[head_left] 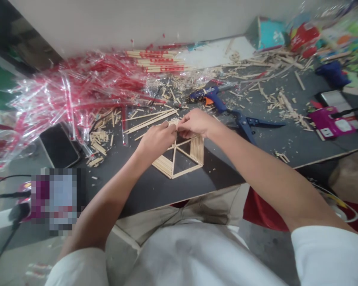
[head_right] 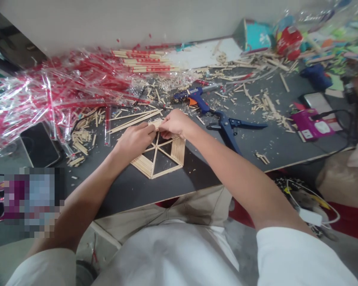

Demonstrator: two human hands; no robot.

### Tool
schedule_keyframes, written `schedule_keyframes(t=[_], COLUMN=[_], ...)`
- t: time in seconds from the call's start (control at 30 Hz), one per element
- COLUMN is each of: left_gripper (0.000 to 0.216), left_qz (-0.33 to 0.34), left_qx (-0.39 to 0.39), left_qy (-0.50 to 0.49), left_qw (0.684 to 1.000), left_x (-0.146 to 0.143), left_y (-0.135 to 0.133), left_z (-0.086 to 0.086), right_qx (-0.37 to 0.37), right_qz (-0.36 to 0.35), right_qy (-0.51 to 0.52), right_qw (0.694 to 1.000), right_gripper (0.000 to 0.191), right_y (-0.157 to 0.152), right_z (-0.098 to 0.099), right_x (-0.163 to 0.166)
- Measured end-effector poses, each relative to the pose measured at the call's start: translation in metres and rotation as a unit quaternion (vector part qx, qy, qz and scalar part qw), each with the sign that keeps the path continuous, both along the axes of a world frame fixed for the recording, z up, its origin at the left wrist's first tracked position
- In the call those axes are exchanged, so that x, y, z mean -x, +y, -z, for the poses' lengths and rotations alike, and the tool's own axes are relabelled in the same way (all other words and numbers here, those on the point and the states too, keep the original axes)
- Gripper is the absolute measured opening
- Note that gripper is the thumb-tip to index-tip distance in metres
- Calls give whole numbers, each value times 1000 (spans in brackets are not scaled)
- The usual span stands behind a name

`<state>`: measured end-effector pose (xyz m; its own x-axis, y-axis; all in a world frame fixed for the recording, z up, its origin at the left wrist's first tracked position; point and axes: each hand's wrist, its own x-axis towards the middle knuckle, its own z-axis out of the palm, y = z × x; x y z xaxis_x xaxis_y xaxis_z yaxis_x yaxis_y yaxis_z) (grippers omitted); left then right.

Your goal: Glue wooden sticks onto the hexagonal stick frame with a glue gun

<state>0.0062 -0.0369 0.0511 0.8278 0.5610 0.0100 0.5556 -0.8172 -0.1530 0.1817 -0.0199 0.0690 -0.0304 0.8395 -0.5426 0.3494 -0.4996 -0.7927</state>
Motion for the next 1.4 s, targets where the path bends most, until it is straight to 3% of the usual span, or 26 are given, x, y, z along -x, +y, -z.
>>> schedule_keyframes(t=[0.4,0.63,1.2,1.4], left_gripper=[29,31,34,33], left_qz=[17,30,11,-24], left_qx=[-6,-33,-7,26], left_qy=[14,0,-9,3], left_qw=[1000,999,1000,999], left_x=[-2,-1,-1,2], left_y=[1,2,2,4], left_z=[-7,-3,-4,-6], right_qx=[17,18,15,20], right_qz=[15,24,26,14], right_qy=[1,-12,-6,2], right_qw=[1000,999,1000,1000], right_gripper=[37,38,36,33], right_y=[7,7,7,5], right_z=[1,0,3,2], right_x=[5,8,9,3])
